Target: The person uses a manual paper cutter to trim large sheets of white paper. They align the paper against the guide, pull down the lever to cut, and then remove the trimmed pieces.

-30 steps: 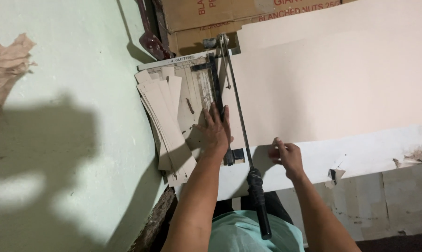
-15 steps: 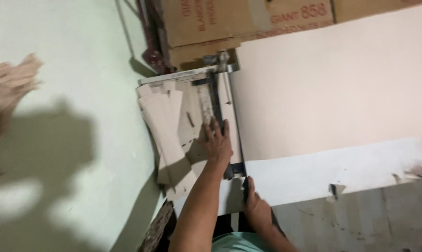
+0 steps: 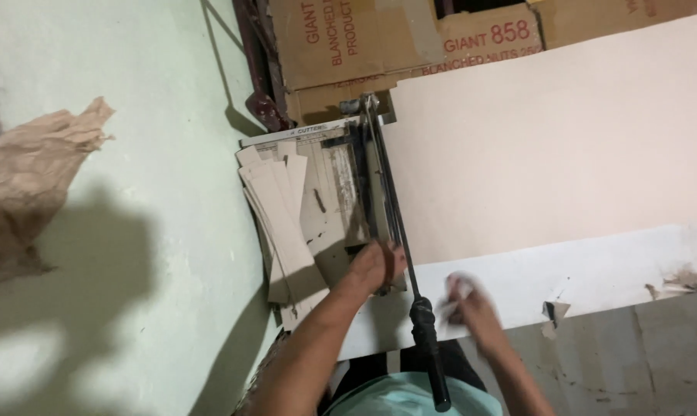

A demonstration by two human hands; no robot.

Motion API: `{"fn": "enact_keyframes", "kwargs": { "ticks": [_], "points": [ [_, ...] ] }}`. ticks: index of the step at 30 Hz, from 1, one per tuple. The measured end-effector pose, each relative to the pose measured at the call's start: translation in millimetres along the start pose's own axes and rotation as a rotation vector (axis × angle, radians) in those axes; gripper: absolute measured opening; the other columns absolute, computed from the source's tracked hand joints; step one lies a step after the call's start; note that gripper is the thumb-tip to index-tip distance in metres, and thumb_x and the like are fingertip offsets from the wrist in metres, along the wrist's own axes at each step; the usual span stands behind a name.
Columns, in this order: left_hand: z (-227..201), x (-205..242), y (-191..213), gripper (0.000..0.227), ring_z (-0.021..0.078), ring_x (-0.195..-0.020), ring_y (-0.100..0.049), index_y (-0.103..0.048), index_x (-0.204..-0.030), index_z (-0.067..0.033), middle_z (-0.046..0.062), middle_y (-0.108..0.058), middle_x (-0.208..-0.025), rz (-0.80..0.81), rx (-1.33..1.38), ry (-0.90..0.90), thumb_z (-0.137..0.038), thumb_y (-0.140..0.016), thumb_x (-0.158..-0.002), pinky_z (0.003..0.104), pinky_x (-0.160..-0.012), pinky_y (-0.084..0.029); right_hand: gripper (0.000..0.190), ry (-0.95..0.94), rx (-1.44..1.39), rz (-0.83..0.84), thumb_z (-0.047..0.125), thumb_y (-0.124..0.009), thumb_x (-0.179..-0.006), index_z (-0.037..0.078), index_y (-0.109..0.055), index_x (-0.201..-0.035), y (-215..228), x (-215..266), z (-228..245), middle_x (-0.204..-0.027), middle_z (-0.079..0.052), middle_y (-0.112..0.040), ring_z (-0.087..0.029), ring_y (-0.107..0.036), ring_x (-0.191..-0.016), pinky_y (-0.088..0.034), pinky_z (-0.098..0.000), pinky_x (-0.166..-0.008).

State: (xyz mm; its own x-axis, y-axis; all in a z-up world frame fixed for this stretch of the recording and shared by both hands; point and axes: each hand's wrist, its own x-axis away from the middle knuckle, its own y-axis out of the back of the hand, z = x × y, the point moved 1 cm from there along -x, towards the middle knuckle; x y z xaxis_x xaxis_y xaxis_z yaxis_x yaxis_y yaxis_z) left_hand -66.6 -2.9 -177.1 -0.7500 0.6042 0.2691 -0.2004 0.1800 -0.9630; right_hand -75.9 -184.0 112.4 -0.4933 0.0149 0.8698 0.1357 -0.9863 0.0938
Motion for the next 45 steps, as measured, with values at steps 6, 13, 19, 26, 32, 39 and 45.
{"fn": "enact_keyframes", "kwargs": {
  "ticks": [6, 13, 19, 26, 32, 39, 45],
  "points": [
    [-24.4, 79.3, -19.2, 0.023, 0.0287, -0.091, -0.065, -0.073, -0.1, -0.0193, 0.009, -0.072, -0.099, -0.165, 1.147, -0.265, -0.035, -0.056, -0.099, 0.057, -0.083, -0.045, 0.103, 0.015, -0.801, -0.286, 0.046, -0.063, -0.105, 0.003, 0.011, -0.162, 62.6, -146.1, -71.7, -0.165, -0.038, 0.001, -0.057, -0.022, -0.15, -0.019, -0.0675, -0.121],
    [-102.1, 115.2, -84.2, 0.025, 0.0287, -0.088, -0.066, -0.064, -0.119, -0.0167, 0.007, -0.053, -0.12, -0.085, 3.203, -0.706, -0.026, -0.064, -0.096, 0.048, -0.073, -0.052, 0.075, 0.045, -0.547, -0.309, 0.03, -0.075, -0.099, -0.017, -0.031, -0.137, 57.3, -137.6, -155.7, -0.113, -0.031, -0.056, -0.044, -0.065, -0.101, -0.053, -0.0563, -0.091],
    [-88.8, 71.5, -155.1, 0.043, 0.0413, -0.128, -0.053, -0.05, -0.145, -0.0154, 0.018, -0.042, -0.148, 0.395, 3.52, -0.554, -0.028, -0.051, -0.104, 0.055, -0.099, -0.047, 0.029, 0.116, -0.394, -0.204, 0.022, -0.067, -0.105, -0.007, -0.066, -0.106, 28.4, -116.9, -107.6, -0.089, -0.017, -0.063, -0.031, -0.068, -0.087, -0.058, -0.0525, -0.09],
    [-73.5, 11.4, -204.7, 0.096, 0.0576, -0.153, -0.002, -0.007, -0.168, -0.0207, 0.028, -0.011, -0.17, 0.853, 3.581, -0.664, -0.045, -0.065, -0.095, 0.082, -0.112, 0.0, 0.036, 0.151, -0.445, -0.235, 0.02, -0.065, -0.106, -0.011, -0.06, -0.123, 19.2, -139.2, -80.5, -0.1, -0.018, -0.061, -0.033, -0.069, -0.095, -0.06, -0.0517, -0.093],
    [-54.5, -7.9, -159.3, 0.112, 0.0565, -0.154, 0.002, -0.002, -0.167, -0.021, 0.027, 0.004, -0.171, 1.013, 3.361, -0.706, -0.035, -0.078, -0.086, 0.087, -0.106, -0.017, 0.061, 0.047, -0.124, -0.148, 0.046, -0.06, -0.108, -0.014, -0.069, -0.103, 30.8, -137.9, -76.3, -0.084, -0.028, -0.07, -0.037, -0.074, -0.078, -0.064, -0.0528, -0.076],
    [-59.7, -14.0, -179.6, 0.115, 0.0508, -0.155, 0.015, 0.015, -0.164, -0.0249, 0.018, 0.026, -0.169, 1.08, 3.278, -1.149, -0.023, -0.072, -0.089, 0.086, -0.111, -0.003, 0.058, 0.393, 0.802, -0.22, 0.026, -0.044, -0.106, 0.022, -0.023, -0.16, -25.5, 38.0, 16.4, -0.072, -0.006, -0.078, -0.019, -0.067, -0.044, -0.058, -0.0264, -0.037],
    [-57.6, -17.2, -172.6, 0.117, 0.0521, -0.154, 0.007, 0.001, -0.165, -0.0279, 0.019, 0.013, -0.171, 1.094, 3.326, -0.862, -0.02, -0.081, -0.083, 0.09, -0.106, -0.005, 0.088, 0.106, 1.054, -0.164, 0.043, -0.058, -0.092, 0.024, -0.009, -0.163, -78.5, -42.0, -134.6, -0.083, -0.013, -0.077, -0.045, -0.072, -0.069, -0.054, -0.0558, -0.059]
  ]
}}
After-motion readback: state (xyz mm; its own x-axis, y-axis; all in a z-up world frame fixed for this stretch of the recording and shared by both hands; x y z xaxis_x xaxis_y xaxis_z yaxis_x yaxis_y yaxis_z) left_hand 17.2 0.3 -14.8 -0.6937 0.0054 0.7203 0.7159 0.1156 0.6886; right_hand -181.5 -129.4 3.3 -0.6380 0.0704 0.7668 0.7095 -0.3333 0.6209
